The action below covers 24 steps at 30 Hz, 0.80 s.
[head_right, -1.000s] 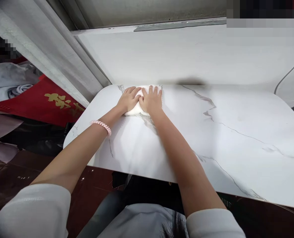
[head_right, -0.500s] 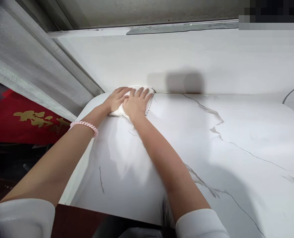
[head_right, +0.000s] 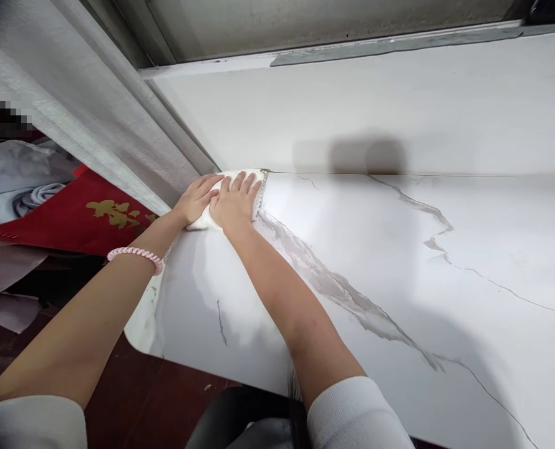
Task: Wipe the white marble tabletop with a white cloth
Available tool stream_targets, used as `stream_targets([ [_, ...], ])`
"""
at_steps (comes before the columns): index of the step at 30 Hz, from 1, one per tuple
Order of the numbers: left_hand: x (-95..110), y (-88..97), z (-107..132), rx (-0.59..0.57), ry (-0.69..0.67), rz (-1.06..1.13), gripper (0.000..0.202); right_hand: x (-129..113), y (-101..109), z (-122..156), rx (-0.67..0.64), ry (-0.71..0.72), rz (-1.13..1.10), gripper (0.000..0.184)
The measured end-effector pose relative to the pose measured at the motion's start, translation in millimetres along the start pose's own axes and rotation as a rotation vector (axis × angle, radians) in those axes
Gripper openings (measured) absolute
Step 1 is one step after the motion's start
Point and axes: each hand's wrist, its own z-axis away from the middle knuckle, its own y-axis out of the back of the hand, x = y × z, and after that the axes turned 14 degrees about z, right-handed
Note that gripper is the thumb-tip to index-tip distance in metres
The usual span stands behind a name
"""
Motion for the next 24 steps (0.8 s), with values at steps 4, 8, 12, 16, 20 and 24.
stream_targets([
  [4,9,5.2,45,-0.022,0.017,0.015,0.052,-15,7,40,0.005,0.005,-0.006,0.061],
  [8,18,6.6,100,-0.023,0.022,0.013,0.053,-26,15,90,-0.003,0.054,-0.01,0.061],
  [12,25,3.4,154,-0.005,-0.014,-0.047,0.055,-34,22,137,-0.004,0.11,-0.019,0.062],
  [16,34,-0.6,202,0.01,-0.061,-0.069,0.055,-38,31,180,-0.022,0.157,-0.034,0.062],
  [20,53,-8.2,233,0.022,-0.085,-0.049,0.056,-31,39,215,-0.058,0.188,-0.046,0.062],
  [24,75,-20.0,237,-0.001,-0.099,-0.051,0.057,-13,44,230,-0.073,0.179,-0.037,0.063],
])
